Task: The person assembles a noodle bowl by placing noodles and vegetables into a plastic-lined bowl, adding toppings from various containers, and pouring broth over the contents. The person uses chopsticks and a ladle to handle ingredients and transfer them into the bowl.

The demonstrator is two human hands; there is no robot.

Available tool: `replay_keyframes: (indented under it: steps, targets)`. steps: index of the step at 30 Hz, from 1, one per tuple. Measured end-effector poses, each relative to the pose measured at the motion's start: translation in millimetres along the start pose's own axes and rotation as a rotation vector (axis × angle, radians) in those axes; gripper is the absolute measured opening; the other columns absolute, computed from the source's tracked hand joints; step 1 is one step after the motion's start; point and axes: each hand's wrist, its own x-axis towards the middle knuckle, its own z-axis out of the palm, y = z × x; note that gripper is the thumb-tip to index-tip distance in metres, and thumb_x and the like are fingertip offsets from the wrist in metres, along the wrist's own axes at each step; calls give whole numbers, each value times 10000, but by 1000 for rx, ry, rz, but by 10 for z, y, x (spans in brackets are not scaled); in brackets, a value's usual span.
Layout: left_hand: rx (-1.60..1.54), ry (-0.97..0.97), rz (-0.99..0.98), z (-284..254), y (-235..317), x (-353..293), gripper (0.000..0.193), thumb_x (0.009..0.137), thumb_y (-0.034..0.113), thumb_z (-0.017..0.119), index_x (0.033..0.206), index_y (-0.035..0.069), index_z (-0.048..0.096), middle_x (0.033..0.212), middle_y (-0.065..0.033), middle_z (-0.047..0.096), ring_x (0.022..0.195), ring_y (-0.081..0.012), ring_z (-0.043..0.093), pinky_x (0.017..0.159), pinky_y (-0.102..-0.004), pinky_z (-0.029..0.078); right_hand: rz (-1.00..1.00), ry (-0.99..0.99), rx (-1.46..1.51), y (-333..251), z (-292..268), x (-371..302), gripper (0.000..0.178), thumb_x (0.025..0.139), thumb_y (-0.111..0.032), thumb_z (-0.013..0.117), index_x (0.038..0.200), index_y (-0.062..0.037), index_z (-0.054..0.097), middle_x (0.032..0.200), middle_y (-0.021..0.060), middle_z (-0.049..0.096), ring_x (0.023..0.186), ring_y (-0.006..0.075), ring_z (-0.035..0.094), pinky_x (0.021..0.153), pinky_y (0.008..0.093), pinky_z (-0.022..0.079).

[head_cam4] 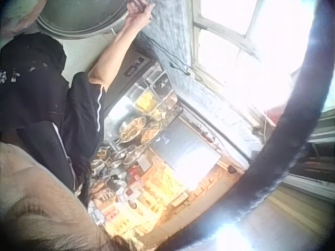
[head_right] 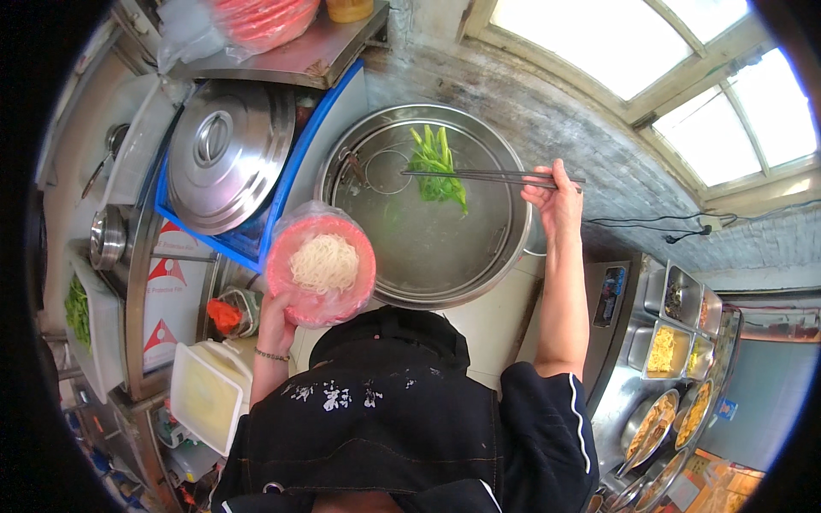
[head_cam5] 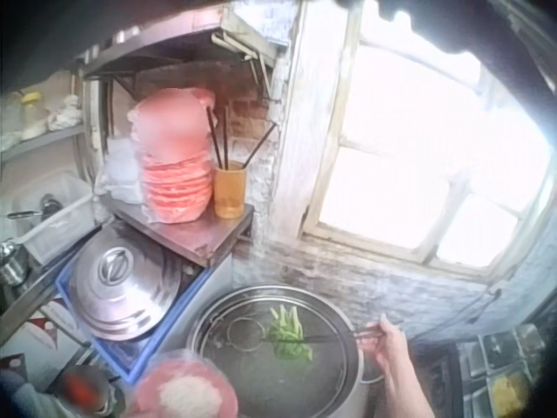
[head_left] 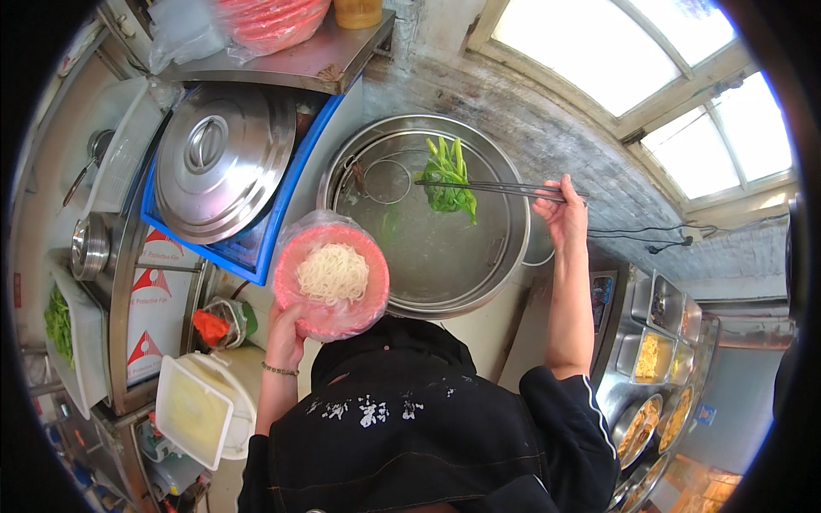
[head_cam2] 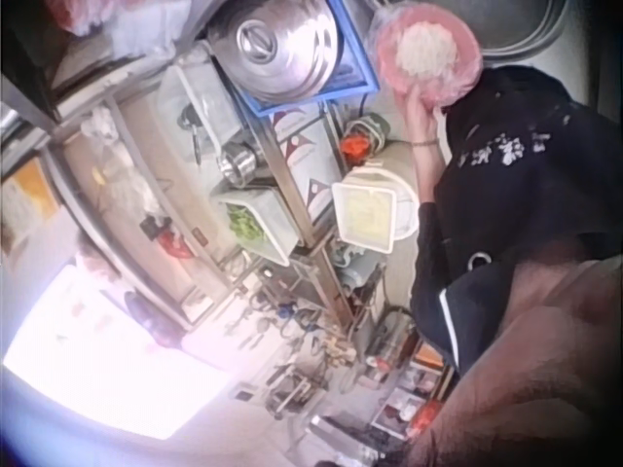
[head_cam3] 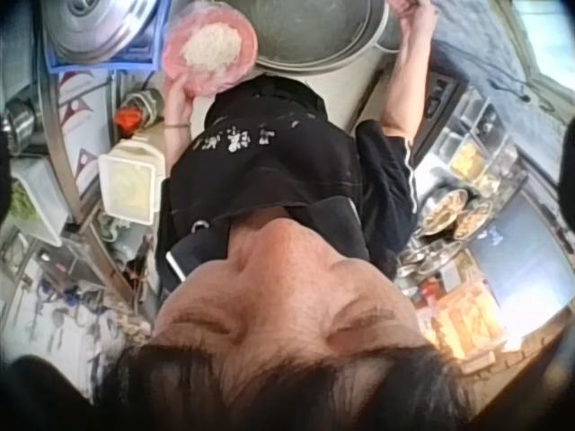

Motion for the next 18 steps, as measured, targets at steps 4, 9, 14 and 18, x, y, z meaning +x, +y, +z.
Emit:
replay_keyframes:
  steps: [4, 9, 14, 18]
  targets:
    - [0, -51, -15, -384, 202, 83, 527, 812, -16, 569, 1330, -29, 473, 1252, -135, 605, 1099, -230, 624, 912, -343, 526, -45, 61, -54, 252, 386, -248, 428, 970, -342, 586, 946, 82, 634, 814, 227, 690, 598, 255, 692, 555, 367, 616]
    - [-49, -64, -19, -519, 209, 172, 511, 812, -13, 568, 1316, -35, 485, 1210, -138, 623, 1052, -235, 646, 884, -352, 549, -84, 107, -157, 353, 537, -394, 433, 966, -345, 590, 944, 85, 630, 806, 227, 680, 595, 260, 681, 554, 374, 608]
    - [-18, -94, -73, -665, 414, 197, 499, 817, -14, 593, 1304, -37, 491, 1192, -141, 630, 1017, -240, 664, 835, -350, 574, -79, 106, -92, 443, 809, -606, 432, 967, -352, 589, 934, 77, 633, 804, 228, 680, 596, 259, 683, 548, 372, 606]
    - [-43, -159, -124, -815, 607, 233, 506, 805, -41, 625, 1295, -37, 495, 1195, -144, 627, 1022, -241, 663, 836, -345, 570, -95, 117, -62, 561, 1020, -763, 428, 966, -355, 591, 929, 69, 635, 801, 228, 682, 590, 255, 683, 545, 370, 605]
